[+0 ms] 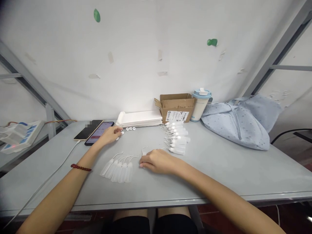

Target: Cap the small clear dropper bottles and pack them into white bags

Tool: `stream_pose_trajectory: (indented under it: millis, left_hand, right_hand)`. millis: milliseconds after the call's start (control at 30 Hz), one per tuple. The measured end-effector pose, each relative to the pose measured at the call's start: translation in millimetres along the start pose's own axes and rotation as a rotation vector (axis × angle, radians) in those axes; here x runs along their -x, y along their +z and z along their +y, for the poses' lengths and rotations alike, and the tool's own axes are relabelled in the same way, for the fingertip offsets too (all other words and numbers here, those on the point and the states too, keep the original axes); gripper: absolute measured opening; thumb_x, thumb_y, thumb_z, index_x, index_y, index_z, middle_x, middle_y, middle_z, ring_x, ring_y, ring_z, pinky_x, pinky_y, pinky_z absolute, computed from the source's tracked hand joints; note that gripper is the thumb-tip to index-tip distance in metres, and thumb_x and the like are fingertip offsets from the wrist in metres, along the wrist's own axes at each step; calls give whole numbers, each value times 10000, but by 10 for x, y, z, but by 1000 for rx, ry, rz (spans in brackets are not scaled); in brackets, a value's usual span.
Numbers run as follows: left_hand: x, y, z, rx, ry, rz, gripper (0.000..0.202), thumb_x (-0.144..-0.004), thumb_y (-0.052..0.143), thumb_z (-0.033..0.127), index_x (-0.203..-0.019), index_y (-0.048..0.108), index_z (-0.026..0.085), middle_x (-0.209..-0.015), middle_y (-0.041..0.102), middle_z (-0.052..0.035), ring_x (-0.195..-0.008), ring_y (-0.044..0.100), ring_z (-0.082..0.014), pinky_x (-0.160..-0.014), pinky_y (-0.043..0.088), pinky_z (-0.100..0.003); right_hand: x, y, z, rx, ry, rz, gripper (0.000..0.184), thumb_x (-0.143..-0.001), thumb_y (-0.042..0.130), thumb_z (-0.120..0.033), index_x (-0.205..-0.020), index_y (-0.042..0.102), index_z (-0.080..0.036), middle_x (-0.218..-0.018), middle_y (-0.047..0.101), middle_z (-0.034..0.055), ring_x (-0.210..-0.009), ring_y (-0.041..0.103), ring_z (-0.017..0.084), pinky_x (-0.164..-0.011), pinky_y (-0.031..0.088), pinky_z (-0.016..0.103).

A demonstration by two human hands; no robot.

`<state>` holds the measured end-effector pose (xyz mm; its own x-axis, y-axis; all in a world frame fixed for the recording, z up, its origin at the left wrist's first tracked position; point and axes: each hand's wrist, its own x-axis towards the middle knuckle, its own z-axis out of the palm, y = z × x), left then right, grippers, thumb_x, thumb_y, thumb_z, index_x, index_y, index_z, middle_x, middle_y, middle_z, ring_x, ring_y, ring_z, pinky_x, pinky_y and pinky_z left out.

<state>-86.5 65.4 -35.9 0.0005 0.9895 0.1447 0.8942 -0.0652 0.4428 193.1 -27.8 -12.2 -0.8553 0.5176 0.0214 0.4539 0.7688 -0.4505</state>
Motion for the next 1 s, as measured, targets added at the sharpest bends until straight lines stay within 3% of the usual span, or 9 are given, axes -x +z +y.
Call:
stream_pose_trajectory:
  millis: [167,367,467,1000]
  left_hand:
    - [5,26,0,-47,-13,83,384,-725,434,100,-1034,662,107,-992,685,-126,-939,619,-252,-887,438,-361]
    - [5,125,-11,-97,224,105,449,-768,364,77,-1113,648,122,-1087,656,-116,-1020,586,-236,-932,427,-349]
    - [-2,171,-12,-133,265,84,461,-765,350,57,-1109,651,120,-1091,647,-121,-1034,578,-232,-926,437,-345]
    - [43,40,42,-161,176,24,325,-756,428,118,-937,697,133,-945,694,-111,-903,624,-244,-861,448,-325]
  right_hand:
    - [-15,42,91,136,36,103,253,-938,401,-288,-981,631,-191,-792,636,51,-612,534,118,-569,309,229]
    - [-24,44,111,240,59,180,242,-931,387,-247,-1014,607,-190,-752,599,44,-587,491,113,-548,268,226]
    - [-26,49,131,251,63,212,237,-924,382,-214,-1001,604,-182,-770,605,50,-597,495,112,-549,271,221]
    - [-41,93,242,208,34,305,203,-908,387,-182,-944,587,-177,-819,604,66,-633,507,122,-576,304,227]
